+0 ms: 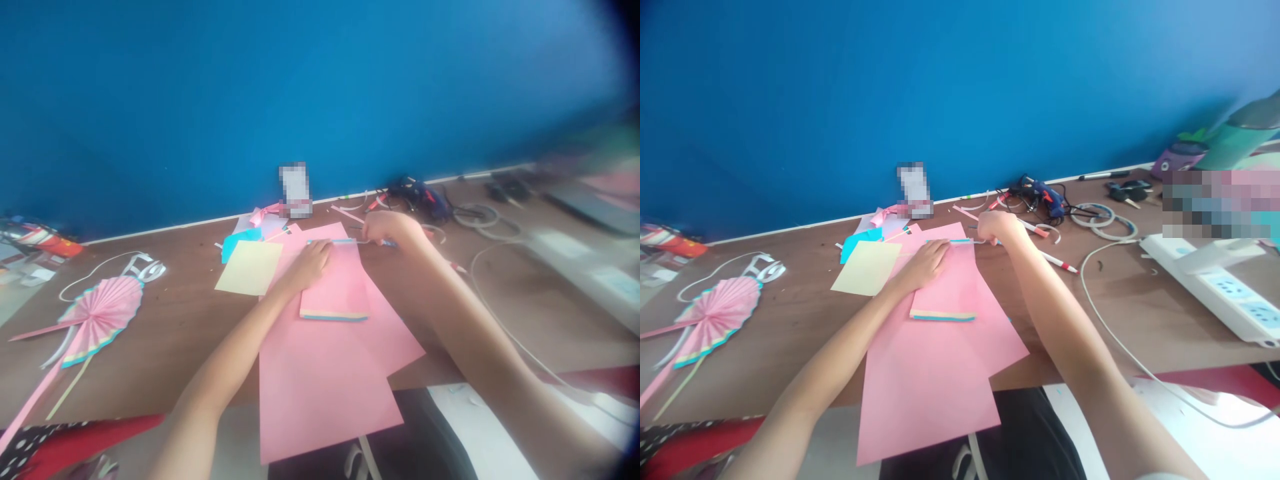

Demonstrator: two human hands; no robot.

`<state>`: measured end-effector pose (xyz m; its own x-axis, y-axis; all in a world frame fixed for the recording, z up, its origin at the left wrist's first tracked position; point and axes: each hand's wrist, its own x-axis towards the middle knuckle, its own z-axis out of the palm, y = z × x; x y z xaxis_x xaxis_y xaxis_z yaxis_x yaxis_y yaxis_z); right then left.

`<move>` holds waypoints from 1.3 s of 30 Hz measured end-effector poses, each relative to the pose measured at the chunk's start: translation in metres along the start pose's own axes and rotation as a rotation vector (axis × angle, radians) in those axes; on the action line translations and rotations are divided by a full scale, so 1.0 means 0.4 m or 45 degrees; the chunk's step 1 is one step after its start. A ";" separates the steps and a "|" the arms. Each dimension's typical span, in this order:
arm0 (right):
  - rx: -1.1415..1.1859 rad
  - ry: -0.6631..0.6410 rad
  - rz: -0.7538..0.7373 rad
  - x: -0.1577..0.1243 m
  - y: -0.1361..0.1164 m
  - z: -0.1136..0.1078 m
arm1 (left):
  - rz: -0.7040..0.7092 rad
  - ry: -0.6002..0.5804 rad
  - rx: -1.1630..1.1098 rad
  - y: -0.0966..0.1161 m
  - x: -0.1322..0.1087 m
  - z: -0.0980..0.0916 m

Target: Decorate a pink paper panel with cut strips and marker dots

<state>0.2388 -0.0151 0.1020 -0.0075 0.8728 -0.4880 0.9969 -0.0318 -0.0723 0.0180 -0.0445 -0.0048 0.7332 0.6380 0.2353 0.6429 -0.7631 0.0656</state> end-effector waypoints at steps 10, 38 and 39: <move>0.076 0.037 -0.096 -0.053 0.008 -0.026 | -0.196 -0.036 0.117 0.050 0.008 0.006; 0.037 -0.062 -0.210 -0.080 -0.034 -0.016 | -0.292 0.054 0.147 0.041 0.014 -0.006; 0.034 -0.066 -0.233 -0.082 -0.038 -0.017 | -0.309 0.062 0.148 0.039 0.014 -0.006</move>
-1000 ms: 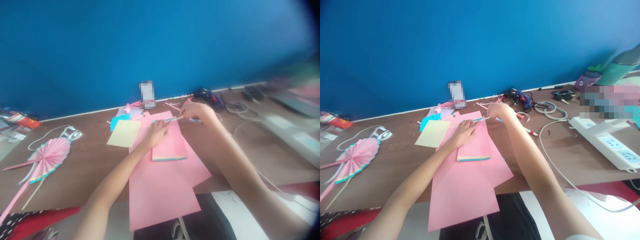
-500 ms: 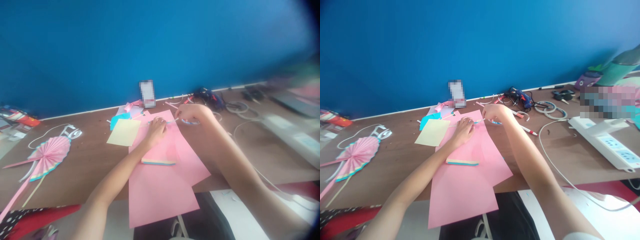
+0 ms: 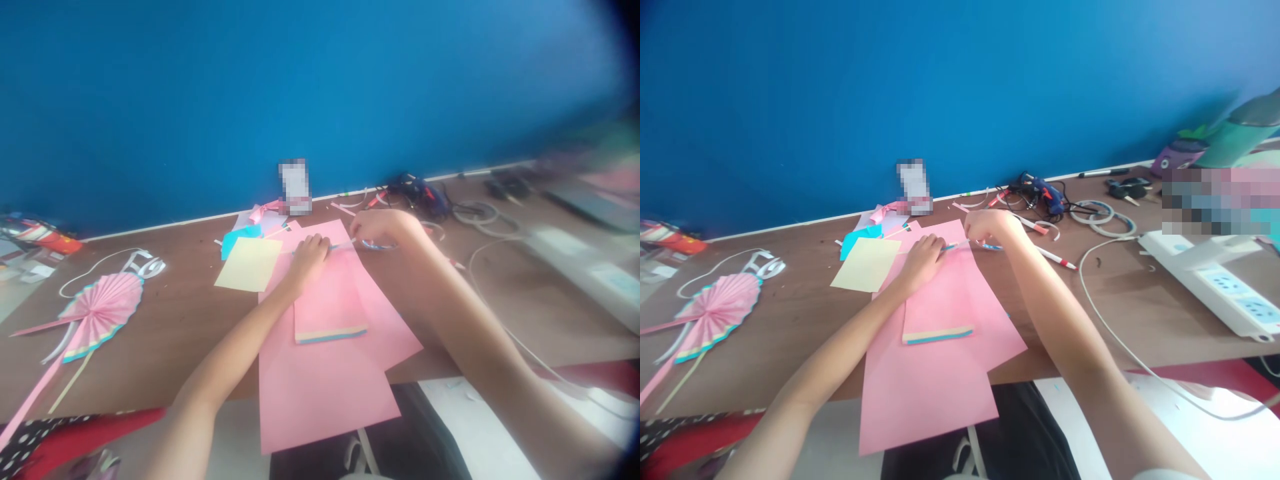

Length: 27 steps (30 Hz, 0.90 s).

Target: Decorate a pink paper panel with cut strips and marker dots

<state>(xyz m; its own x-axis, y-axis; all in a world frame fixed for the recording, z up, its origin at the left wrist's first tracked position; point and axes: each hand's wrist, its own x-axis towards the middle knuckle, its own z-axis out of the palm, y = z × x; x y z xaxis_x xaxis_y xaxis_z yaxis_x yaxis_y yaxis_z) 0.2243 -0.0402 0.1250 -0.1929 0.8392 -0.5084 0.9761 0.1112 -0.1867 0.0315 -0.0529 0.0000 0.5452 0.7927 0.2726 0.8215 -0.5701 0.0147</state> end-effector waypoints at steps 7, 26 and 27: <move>-0.040 -0.022 -0.014 -0.005 -0.023 0.002 | -0.048 -0.016 -0.161 -0.014 0.005 0.016; -0.074 -0.026 0.004 -0.007 -0.025 -0.002 | -0.017 0.003 -0.294 -0.014 0.000 0.025; -0.076 -0.027 0.000 -0.011 -0.026 -0.003 | -0.011 -0.001 -0.287 -0.014 -0.001 0.025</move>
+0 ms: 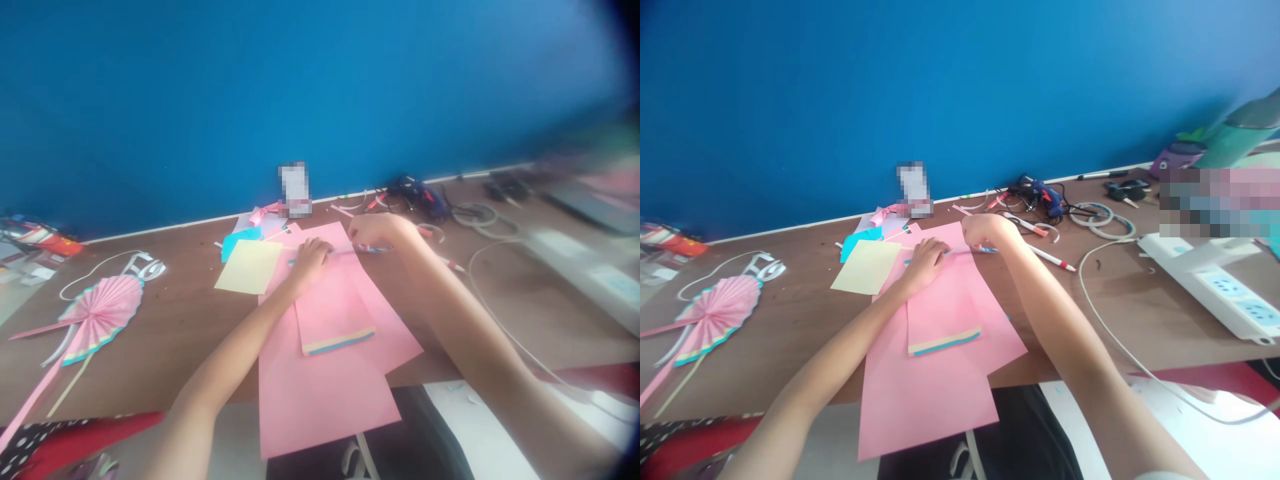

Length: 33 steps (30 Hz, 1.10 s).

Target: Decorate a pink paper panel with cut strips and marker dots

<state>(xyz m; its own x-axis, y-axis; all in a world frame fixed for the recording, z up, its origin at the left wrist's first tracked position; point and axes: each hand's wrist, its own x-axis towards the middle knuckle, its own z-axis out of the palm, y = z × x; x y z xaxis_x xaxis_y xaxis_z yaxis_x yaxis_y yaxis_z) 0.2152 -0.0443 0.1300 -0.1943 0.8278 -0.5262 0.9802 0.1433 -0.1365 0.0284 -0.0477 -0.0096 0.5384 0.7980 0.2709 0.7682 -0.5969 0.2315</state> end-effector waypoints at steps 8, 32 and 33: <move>0.035 0.014 -0.035 -0.020 -0.002 -0.005 | -0.024 0.012 -0.072 0.000 0.001 0.003; 0.033 0.048 -0.064 -0.016 0.015 -0.004 | 0.016 -0.024 -0.374 0.010 0.008 -0.022; 0.036 0.048 -0.068 -0.015 0.016 -0.003 | 0.010 -0.025 -0.399 0.007 0.007 -0.021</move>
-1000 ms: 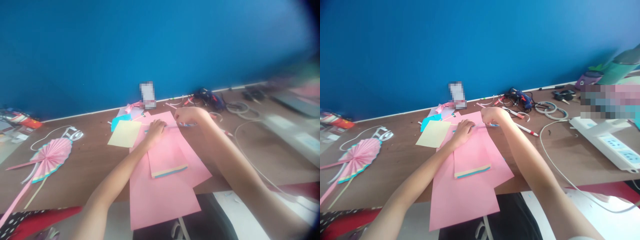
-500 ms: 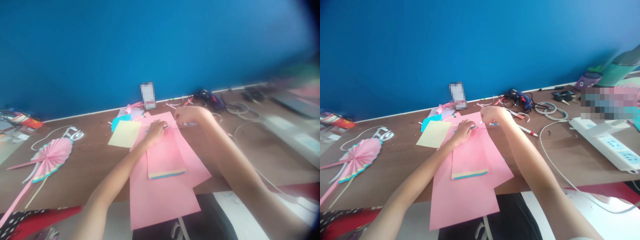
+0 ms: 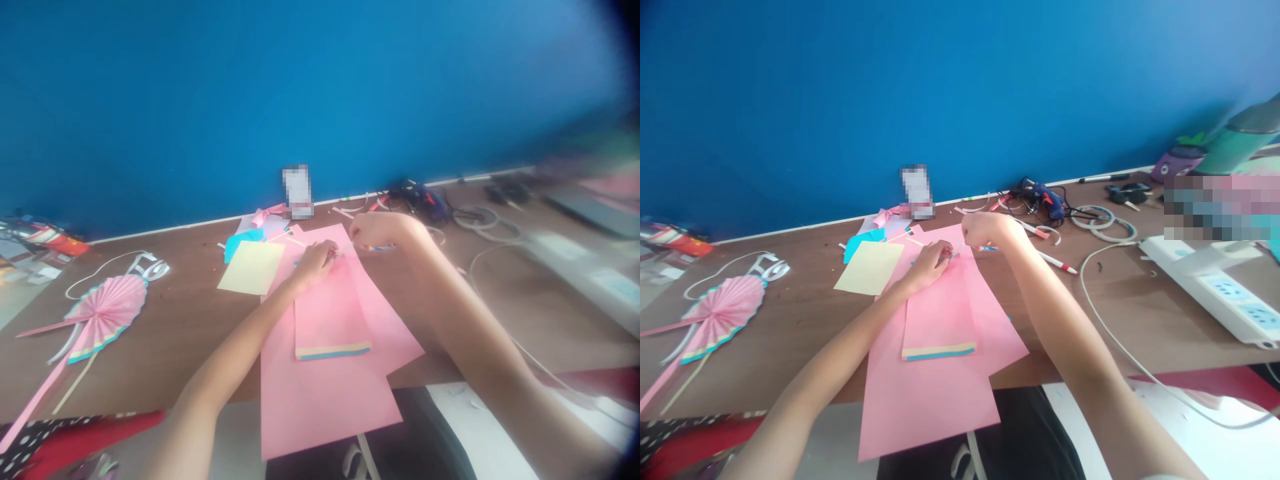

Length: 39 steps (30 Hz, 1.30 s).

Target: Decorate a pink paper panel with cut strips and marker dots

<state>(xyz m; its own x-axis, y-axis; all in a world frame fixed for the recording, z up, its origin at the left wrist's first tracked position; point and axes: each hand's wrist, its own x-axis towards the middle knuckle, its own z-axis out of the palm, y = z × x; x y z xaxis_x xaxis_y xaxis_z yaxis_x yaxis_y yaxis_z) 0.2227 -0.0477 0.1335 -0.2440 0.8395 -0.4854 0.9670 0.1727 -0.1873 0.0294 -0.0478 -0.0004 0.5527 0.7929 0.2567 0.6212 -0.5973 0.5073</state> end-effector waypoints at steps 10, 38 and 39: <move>-0.016 -0.006 -0.001 0.000 -0.002 0.000 | 0.109 -0.009 -0.064 -0.016 0.010 -0.002; 0.013 -0.011 0.016 -0.003 -0.001 -0.003 | -0.096 0.225 0.025 -0.032 0.002 0.009; 0.015 -0.010 0.019 -0.004 -0.002 -0.003 | -0.109 0.225 -0.002 -0.029 0.002 0.007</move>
<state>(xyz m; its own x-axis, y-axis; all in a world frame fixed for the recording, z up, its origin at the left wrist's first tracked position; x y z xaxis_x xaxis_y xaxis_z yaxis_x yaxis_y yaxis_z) 0.2226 -0.0485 0.1355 -0.2301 0.8378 -0.4951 0.9696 0.1540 -0.1900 0.0242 -0.0408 -0.0083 0.3918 0.8497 0.3529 0.6606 -0.5268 0.5348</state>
